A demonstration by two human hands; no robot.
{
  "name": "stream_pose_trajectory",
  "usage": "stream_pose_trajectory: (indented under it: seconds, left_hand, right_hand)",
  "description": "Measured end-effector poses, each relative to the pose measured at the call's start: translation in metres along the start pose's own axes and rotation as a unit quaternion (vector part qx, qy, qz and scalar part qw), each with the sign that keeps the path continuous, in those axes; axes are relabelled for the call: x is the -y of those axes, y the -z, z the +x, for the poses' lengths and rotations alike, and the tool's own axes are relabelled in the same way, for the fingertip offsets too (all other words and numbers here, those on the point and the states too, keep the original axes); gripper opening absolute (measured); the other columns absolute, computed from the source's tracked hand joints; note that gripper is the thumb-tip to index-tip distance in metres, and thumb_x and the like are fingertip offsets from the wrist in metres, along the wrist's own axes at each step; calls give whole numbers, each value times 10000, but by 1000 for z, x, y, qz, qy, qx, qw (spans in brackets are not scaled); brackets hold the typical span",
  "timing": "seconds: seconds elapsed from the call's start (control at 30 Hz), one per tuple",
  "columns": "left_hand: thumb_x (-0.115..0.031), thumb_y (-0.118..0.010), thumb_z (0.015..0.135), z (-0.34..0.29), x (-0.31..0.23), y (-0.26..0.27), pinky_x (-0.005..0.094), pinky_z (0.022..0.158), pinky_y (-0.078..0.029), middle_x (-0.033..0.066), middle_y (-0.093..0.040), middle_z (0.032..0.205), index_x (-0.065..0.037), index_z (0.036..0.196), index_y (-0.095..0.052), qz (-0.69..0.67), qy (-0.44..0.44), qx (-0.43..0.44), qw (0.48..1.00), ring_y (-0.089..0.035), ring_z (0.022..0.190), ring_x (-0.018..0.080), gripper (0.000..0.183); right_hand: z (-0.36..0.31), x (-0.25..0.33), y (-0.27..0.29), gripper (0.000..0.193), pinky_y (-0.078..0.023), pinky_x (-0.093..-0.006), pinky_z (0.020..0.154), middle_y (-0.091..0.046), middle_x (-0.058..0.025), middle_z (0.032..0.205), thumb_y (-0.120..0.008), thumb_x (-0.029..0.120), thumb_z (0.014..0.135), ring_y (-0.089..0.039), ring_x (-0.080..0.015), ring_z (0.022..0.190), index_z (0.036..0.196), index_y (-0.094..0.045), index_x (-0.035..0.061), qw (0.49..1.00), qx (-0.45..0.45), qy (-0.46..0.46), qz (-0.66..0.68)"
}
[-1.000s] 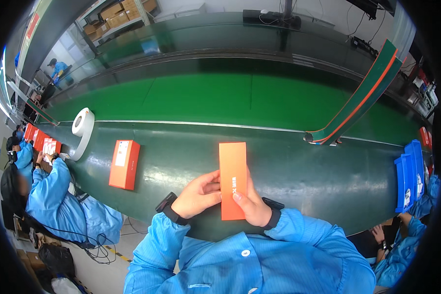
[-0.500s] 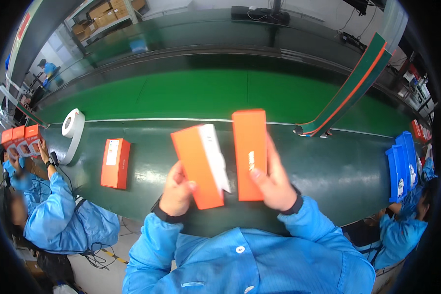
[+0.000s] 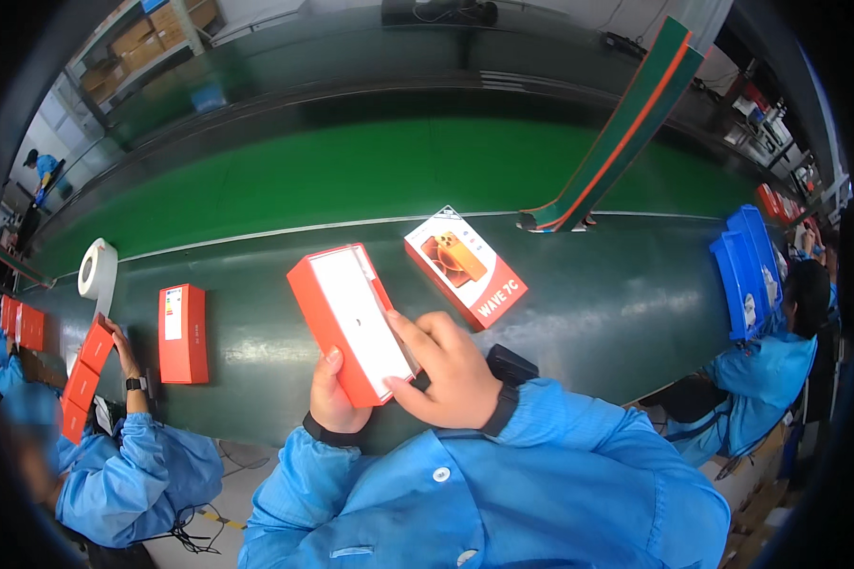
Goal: Placing phone components and internal protective sheets into retail boxes on an assembly line.
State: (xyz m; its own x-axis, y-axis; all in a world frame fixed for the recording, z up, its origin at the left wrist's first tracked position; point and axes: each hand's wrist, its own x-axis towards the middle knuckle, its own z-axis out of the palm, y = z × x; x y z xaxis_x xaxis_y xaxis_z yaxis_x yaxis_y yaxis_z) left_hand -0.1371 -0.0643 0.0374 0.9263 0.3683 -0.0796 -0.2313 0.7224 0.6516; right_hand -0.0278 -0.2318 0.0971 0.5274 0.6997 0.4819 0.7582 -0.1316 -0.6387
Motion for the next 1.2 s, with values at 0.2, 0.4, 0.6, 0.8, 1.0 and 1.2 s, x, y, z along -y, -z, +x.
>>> stream_pose_trajectory:
  seconds: [0.2, 0.4, 0.6, 0.8, 1.0, 1.2]
  left_hand:
    - [-435, -596, 1043, 5, 15, -10, 443, 1168, -445, 153, -566, 1519, -6, 1547, -437, 13, -18, -16, 1000, -566, 1390, 283, 681]
    - [-411, -461, 1117, 22, 20, -19, 469, 1179, -438, 120, -570, 1534, -31, 1585, -414, -42, 2, -65, 997, -561, 1409, 284, 605]
    - [-297, -435, 1115, 47, 27, -20, 474, 1099, -512, 167, -542, 1544, 0, 1608, -347, 58, 63, -75, 993, -630, 1317, 285, 582]
    - [-225, -517, 1097, 53, 23, -44, 399, 1031, -543, 188, -500, 1560, -3, 1688, -127, 180, 78, -179, 964, -644, 1283, 294, 742]
    - [-78, -602, 1033, 57, 22, -30, 305, 913, -558, 181, -517, 1551, 3, 1667, -265, 350, 65, -115, 927, -674, 1098, 166, 722]
    - [-63, -584, 1047, 56, 8, -21, 294, 942, -544, 181, -555, 1516, 10, 1651, -313, 378, 65, -51, 922, -668, 1078, 156, 667]
  right_hand:
    - [2, -16, 5, 603, -506, -440, 656, -559, -135, 917, -645, 29, 891, -596, -336, 720, 1483, -555, -40, 999, -9, 6, -33]
    - [15, -51, 70, 555, -493, -415, 689, -551, -83, 872, -658, 14, 813, -599, -272, 755, 1368, -684, 3, 956, -55, 4, -288]
    - [9, -81, 84, 419, -509, -435, 843, -624, -138, 1071, -677, 67, 882, -631, -320, 1005, 1296, -739, 80, 955, -15, -29, -294]
    - [-1, -96, 70, 398, -509, -510, 1053, -565, -252, 1397, -710, 101, 901, -594, -443, 1242, 1298, -731, 77, 972, 31, -68, -224]
    - [3, -82, 69, 531, -489, -512, 1109, -469, -296, 1520, -781, 292, 926, -549, -485, 1333, 1403, -670, 87, 973, 76, -100, -194]
    - [7, -74, 53, 656, -513, -530, 1083, -441, -333, 1535, -828, 385, 881, -560, -533, 1300, 1436, -644, 87, 968, 70, -140, -198]
